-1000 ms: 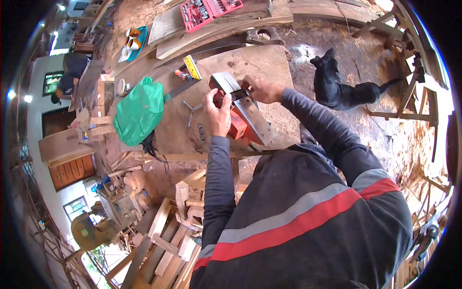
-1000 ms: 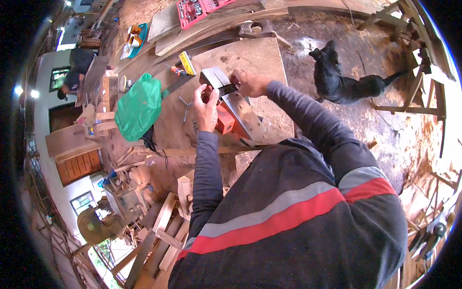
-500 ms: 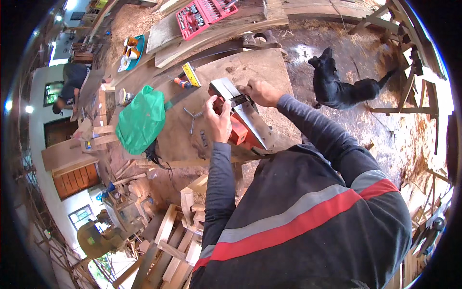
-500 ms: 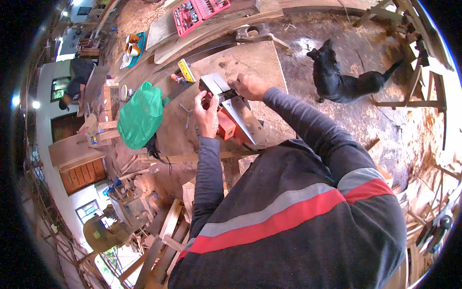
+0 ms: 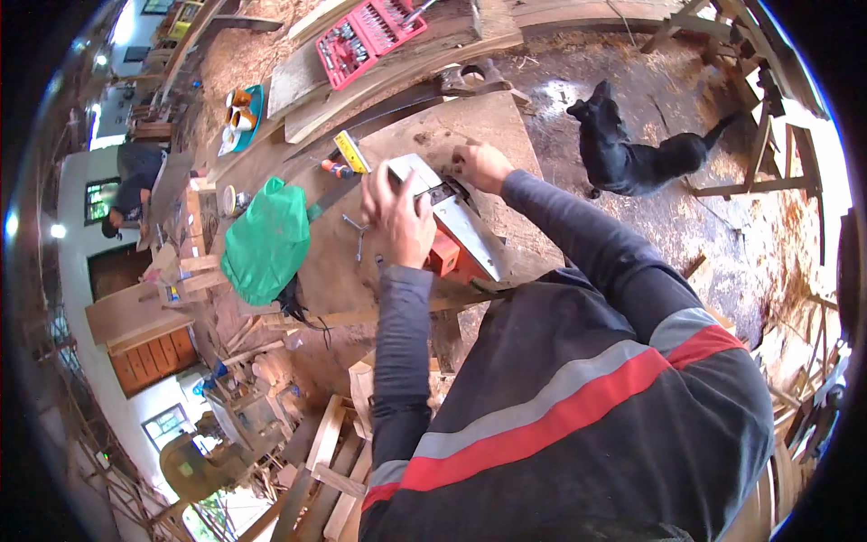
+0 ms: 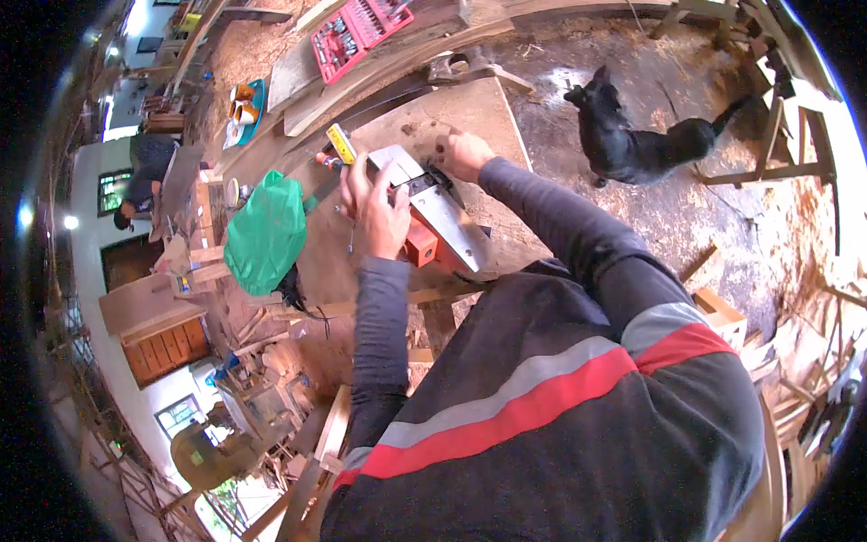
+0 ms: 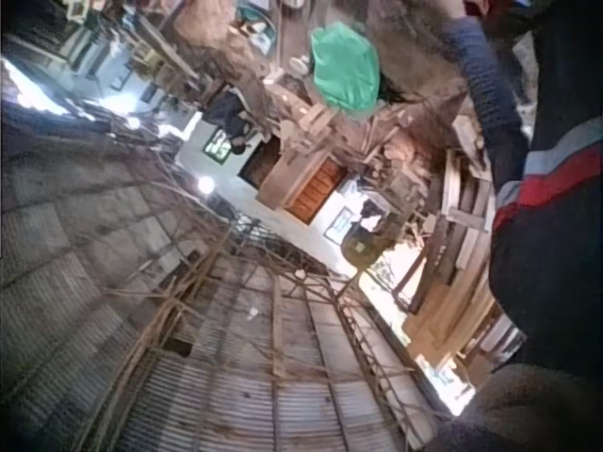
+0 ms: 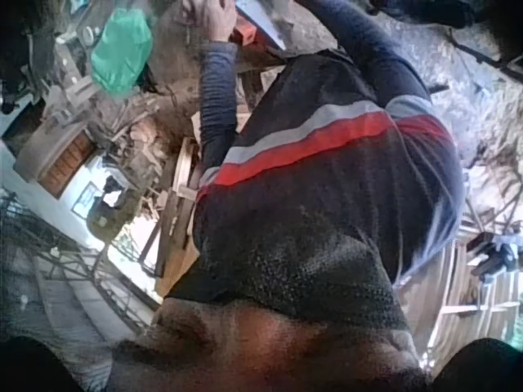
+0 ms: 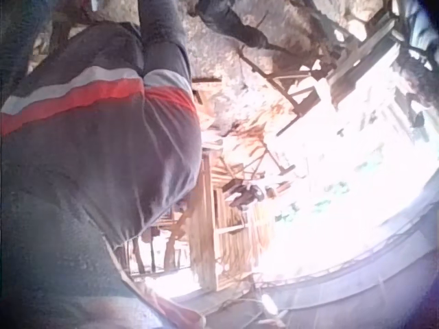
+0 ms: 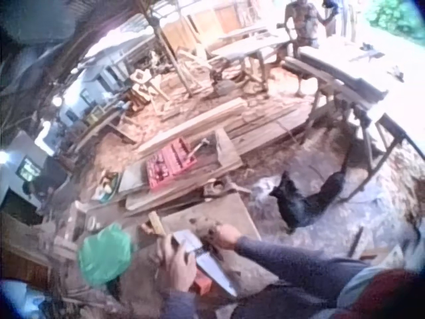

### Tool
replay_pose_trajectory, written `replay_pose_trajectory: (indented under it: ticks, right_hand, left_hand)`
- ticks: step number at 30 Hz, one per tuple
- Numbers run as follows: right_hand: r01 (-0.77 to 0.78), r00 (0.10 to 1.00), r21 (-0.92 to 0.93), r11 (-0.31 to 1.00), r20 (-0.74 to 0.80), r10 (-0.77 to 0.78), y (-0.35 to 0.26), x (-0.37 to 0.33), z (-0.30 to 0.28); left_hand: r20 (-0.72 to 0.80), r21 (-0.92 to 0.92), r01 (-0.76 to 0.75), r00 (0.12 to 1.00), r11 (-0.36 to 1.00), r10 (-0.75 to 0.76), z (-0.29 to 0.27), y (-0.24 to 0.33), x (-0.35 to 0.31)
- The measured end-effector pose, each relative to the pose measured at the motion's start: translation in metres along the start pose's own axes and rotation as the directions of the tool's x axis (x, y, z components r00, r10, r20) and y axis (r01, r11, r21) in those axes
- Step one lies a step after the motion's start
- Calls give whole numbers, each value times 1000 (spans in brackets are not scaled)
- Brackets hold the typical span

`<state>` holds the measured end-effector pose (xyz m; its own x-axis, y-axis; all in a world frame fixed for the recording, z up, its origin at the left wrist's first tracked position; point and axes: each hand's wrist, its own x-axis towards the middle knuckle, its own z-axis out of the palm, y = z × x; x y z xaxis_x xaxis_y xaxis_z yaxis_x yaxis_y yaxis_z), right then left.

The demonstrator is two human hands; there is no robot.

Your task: The person disassembles an electric wood planer on a workbench by first using a tool to loosen the bolts on the blade assembly and then using a screwdriver to remove a screw from the plastic housing.

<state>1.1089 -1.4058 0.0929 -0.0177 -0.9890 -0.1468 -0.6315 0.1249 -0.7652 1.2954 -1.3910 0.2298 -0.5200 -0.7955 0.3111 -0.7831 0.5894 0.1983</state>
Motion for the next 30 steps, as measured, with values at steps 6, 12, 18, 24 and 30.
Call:
replay_pose_trajectory:
  ticks: [6, 12, 18, 24, 30]
  right_hand:
    - [85, 946, 165, 983, -323, -27, 33, -16, -2]
    - [-67, 899, 404, 912, -372, 230, 42, -81, -33]
    - [-32, 895, 380, 924, -401, 196, 14, -99, -34]
    - [117, 987, 224, 968, -135, -88, -48, -51, -9]
    - [172, 985, 276, 946, -17, -174, -50, -35, -2]
  left_hand:
    - [622, 53, -335, 748, 941, 231, 14, -24, 54]
    - [621, 15, -645, 605, 764, 498, 31, -34, 81]
    - [536, -79, -551, 680, 831, 501, 7, -24, 89]
    - [416, -120, -48, 905, 992, 94, -8, -47, 64]
    - [417, -530, 386, 894, 755, -164, 17, -66, 7]
